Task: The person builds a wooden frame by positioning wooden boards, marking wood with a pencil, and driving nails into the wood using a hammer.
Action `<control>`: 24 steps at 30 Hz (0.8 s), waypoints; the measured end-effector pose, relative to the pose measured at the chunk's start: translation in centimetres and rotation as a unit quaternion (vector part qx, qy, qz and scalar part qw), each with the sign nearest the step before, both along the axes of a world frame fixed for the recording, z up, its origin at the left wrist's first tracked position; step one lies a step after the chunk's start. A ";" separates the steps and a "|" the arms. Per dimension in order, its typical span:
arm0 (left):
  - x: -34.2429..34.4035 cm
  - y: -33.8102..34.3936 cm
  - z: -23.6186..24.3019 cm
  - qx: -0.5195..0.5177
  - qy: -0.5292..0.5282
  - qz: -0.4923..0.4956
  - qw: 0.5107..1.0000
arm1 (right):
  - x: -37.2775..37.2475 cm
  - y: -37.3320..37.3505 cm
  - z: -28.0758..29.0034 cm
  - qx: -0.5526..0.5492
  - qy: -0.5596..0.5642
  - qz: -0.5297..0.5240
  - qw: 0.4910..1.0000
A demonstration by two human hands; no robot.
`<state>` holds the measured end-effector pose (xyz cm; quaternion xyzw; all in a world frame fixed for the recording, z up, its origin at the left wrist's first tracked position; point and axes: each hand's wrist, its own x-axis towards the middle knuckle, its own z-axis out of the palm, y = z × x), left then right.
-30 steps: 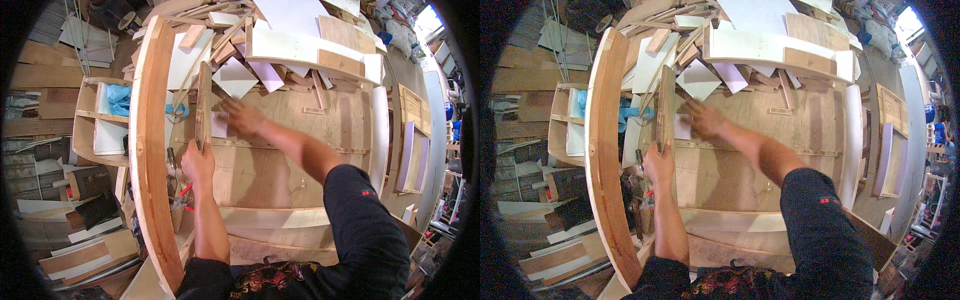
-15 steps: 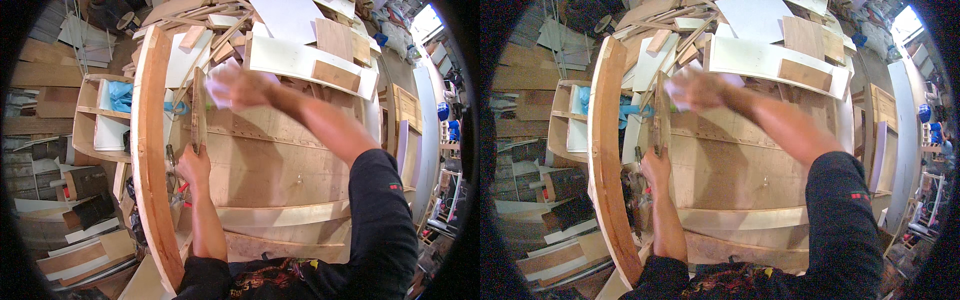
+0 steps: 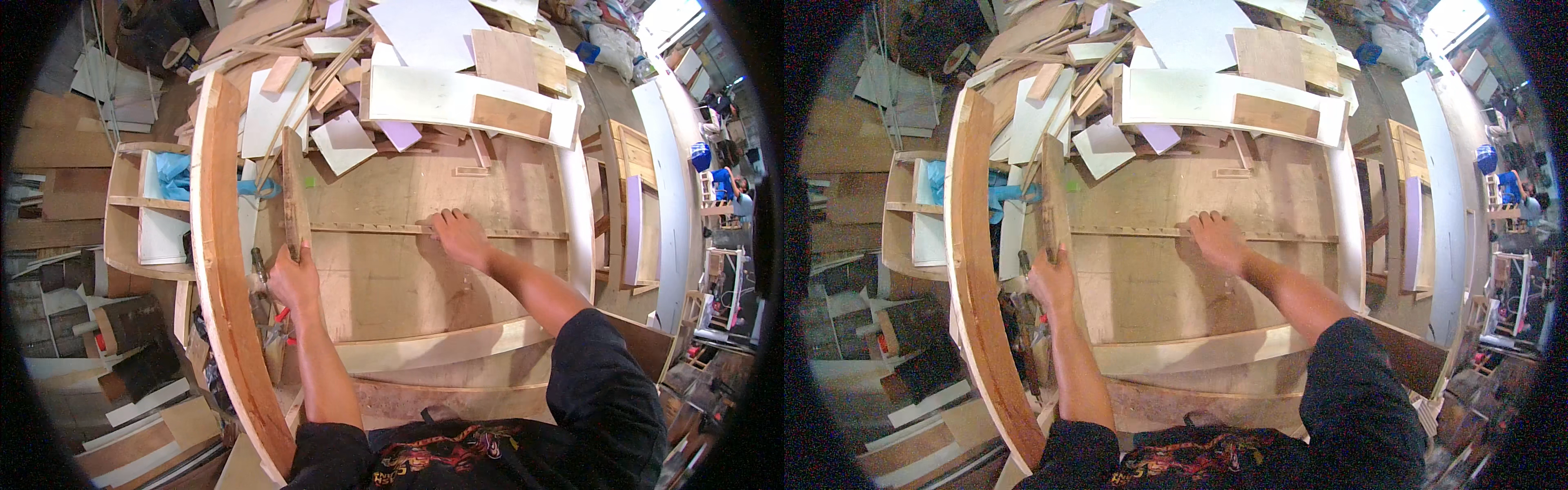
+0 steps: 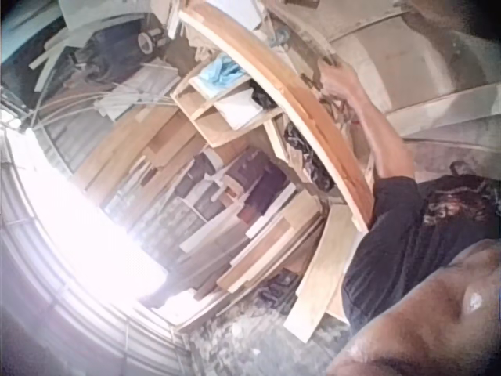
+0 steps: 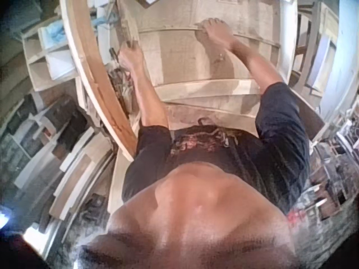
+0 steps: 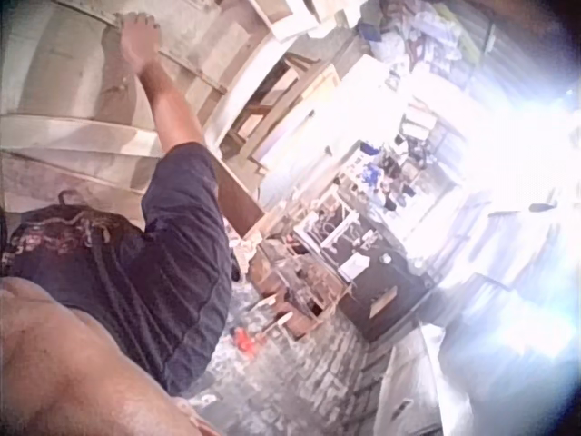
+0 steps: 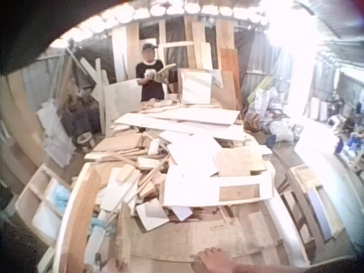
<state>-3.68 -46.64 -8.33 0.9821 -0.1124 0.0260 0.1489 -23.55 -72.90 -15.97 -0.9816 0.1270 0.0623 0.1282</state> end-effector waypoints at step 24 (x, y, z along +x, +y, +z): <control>0.1 1.4 -0.8 -0.022 0.011 -0.010 1.000 | -1.4 -3.9 4.9 0.231 -0.108 -0.272 0.928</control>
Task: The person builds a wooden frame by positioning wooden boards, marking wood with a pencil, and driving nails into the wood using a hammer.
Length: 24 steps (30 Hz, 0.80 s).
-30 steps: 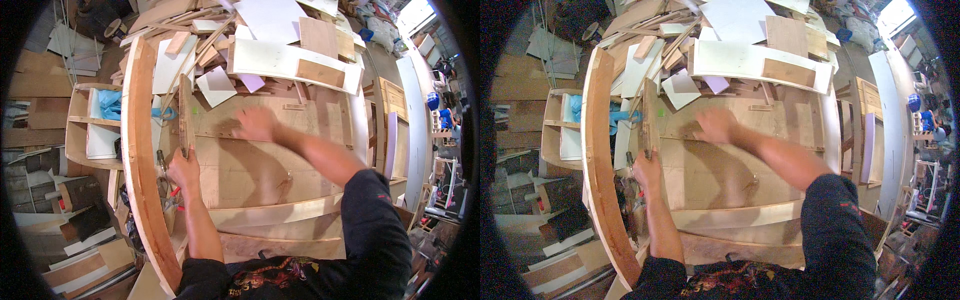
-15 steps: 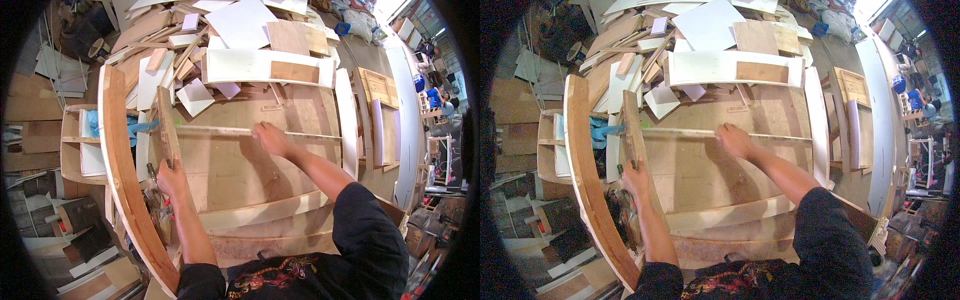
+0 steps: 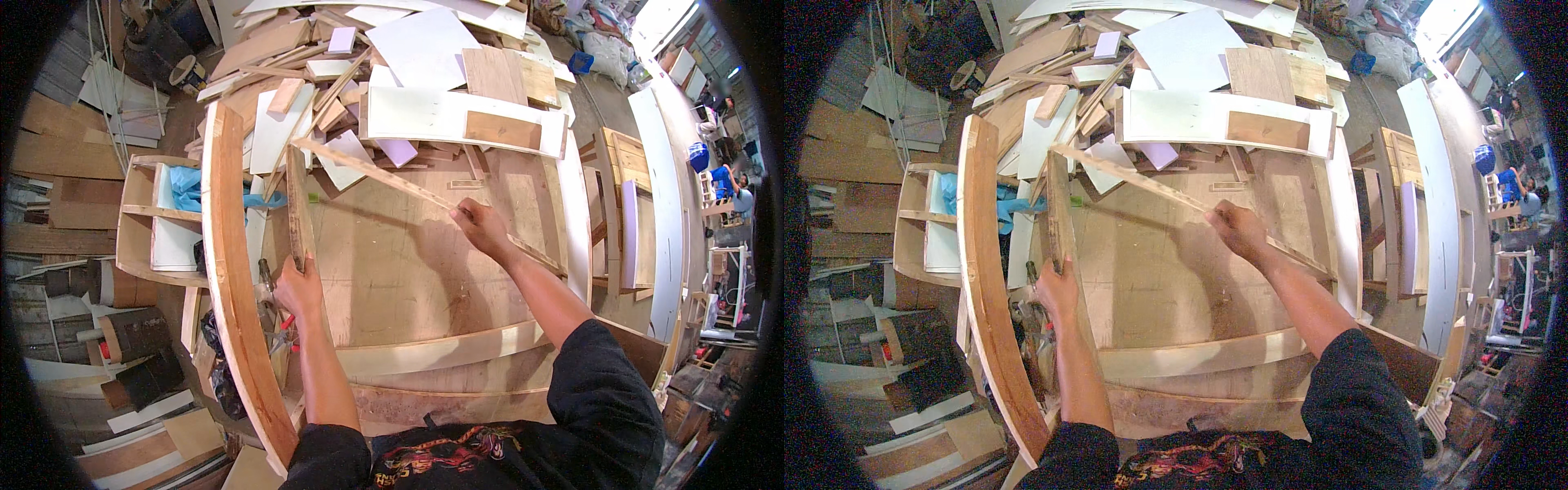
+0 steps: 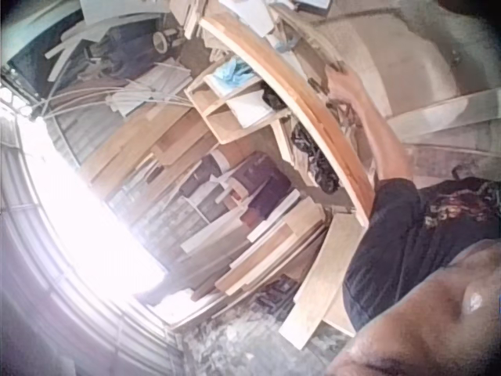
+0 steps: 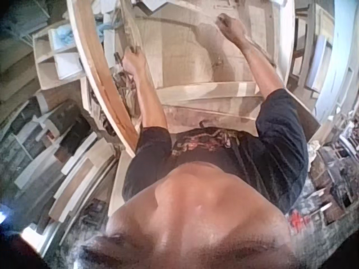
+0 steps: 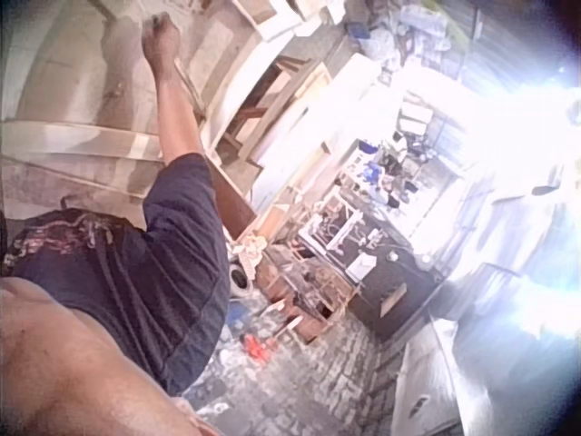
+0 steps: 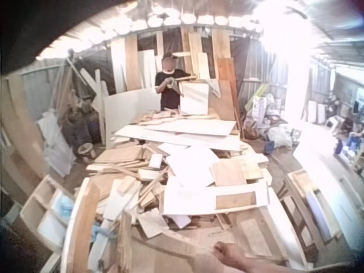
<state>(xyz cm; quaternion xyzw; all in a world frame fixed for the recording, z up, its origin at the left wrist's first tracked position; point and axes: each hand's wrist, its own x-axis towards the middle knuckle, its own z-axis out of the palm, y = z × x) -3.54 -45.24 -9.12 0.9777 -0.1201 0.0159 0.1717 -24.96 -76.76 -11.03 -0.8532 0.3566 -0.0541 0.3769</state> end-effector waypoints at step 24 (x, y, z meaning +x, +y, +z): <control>-4.8 0.0 1.5 0.044 0.068 0.039 0.996 | -18.7 11.6 0.1 -0.110 -0.034 -0.127 0.985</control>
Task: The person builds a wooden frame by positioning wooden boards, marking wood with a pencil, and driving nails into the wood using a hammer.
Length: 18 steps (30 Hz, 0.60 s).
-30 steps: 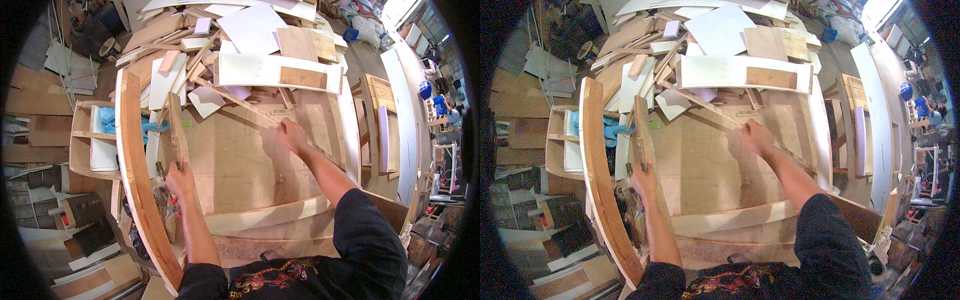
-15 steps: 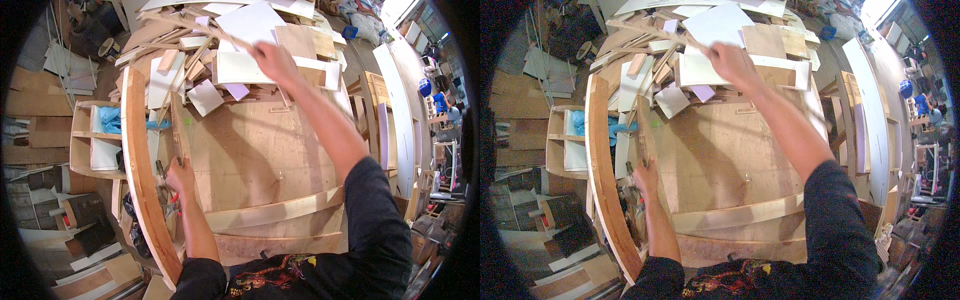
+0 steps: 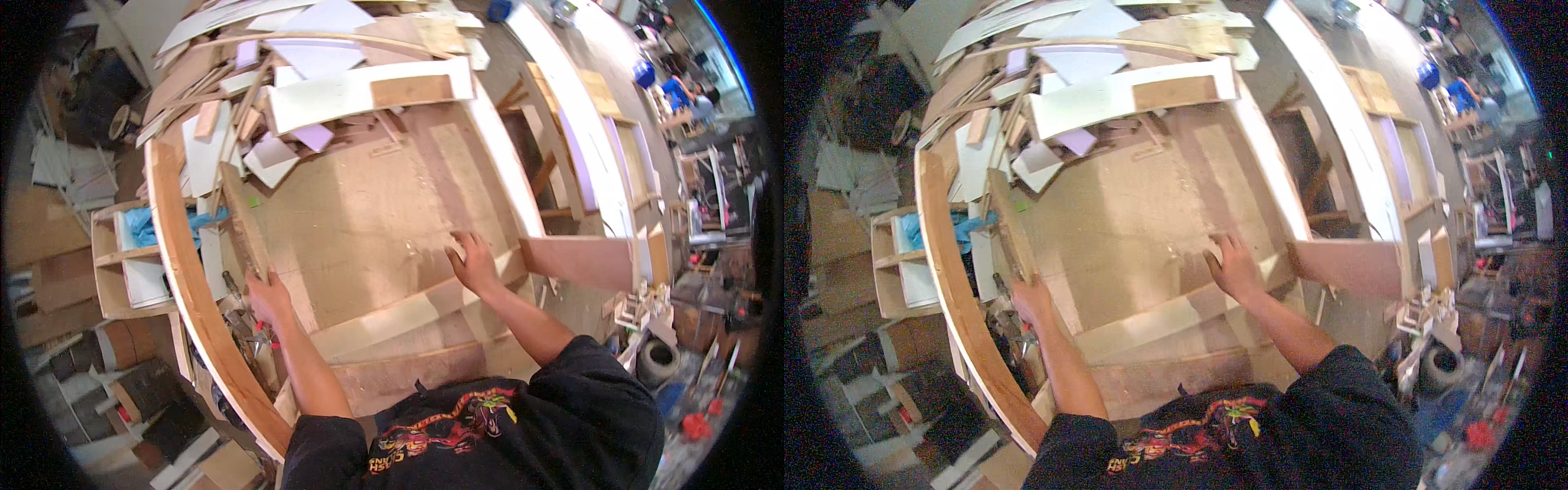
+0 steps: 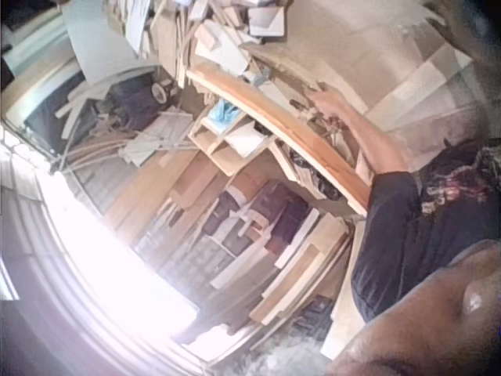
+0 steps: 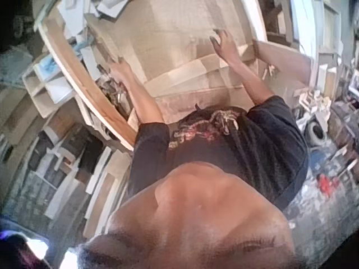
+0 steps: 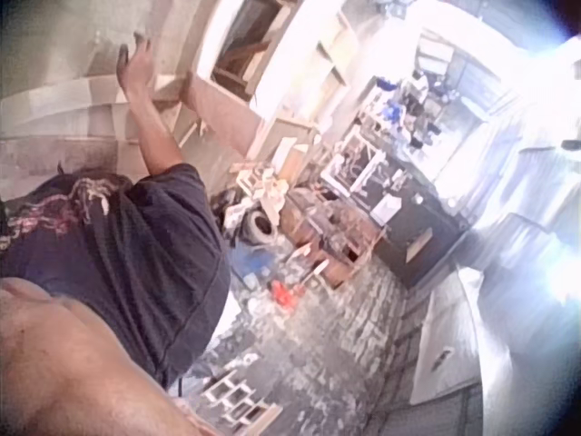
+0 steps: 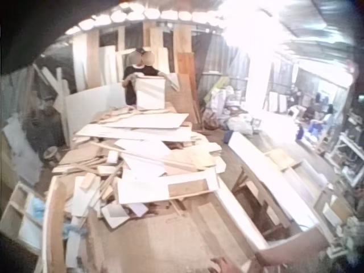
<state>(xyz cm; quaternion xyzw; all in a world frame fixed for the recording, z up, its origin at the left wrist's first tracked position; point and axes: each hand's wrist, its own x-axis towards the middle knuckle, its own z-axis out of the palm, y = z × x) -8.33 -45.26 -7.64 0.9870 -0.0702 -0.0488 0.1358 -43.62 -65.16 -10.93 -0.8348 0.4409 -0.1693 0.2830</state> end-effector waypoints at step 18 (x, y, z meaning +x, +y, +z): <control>-16.2 23.2 -8.6 -0.419 0.008 0.016 0.908 | -24.6 -3.6 -5.2 0.082 -0.159 -0.098 0.979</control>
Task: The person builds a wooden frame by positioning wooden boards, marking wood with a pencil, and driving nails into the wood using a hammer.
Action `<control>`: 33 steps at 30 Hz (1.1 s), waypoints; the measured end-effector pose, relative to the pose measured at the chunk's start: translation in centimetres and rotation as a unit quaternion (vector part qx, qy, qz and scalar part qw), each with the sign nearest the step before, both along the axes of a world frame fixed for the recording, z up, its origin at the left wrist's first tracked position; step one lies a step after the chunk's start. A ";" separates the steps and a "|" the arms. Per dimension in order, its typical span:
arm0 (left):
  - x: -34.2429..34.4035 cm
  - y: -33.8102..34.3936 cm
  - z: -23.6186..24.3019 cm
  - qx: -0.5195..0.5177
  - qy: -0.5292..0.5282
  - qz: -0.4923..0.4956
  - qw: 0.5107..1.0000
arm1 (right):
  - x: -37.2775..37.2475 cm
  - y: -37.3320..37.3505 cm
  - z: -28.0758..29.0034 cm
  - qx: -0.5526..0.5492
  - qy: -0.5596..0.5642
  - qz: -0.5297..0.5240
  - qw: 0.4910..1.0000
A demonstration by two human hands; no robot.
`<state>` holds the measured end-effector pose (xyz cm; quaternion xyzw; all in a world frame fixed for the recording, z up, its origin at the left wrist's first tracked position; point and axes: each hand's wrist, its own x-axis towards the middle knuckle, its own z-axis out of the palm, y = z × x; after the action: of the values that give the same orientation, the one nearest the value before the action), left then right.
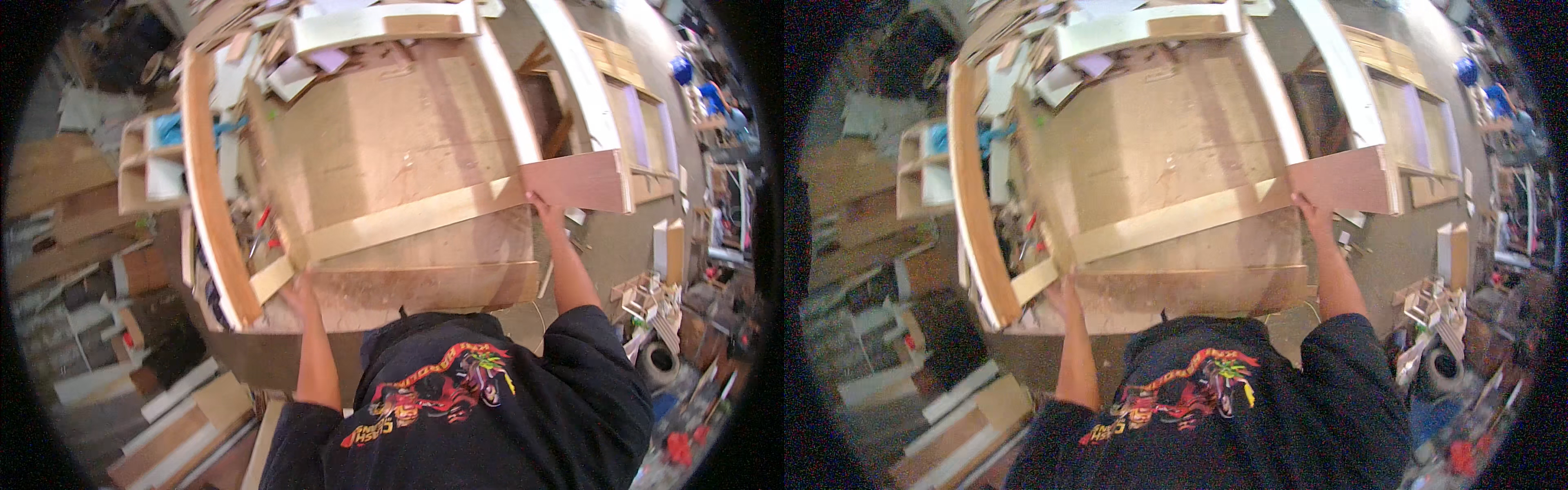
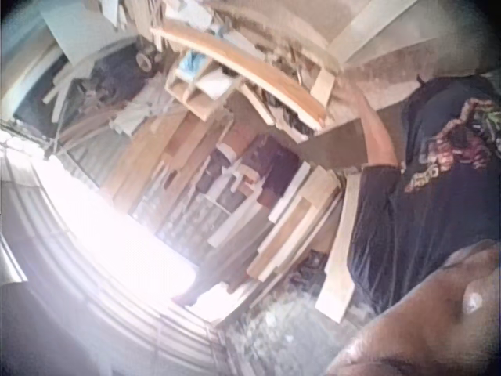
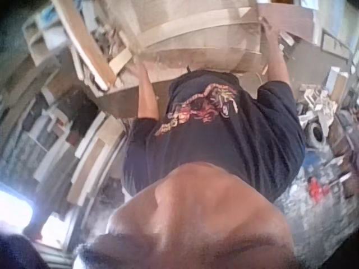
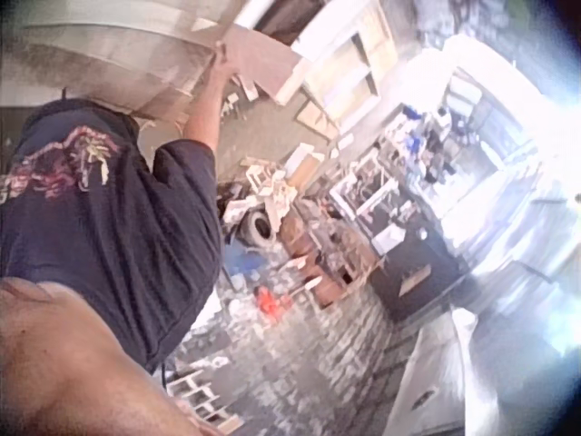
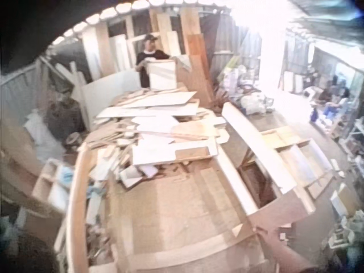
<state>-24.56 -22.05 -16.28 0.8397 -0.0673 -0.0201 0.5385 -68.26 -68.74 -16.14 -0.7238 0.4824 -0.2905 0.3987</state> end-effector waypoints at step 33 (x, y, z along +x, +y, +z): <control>0.8 9.1 -1.1 0.112 0.088 -0.015 0.990 | -5.3 15.5 -0.5 0.006 0.009 -0.112 0.994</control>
<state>-23.76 -12.98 -17.41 0.8888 -0.0297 -0.1095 0.4441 -73.58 -53.24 -16.61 -0.6657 0.5655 -0.3241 0.3634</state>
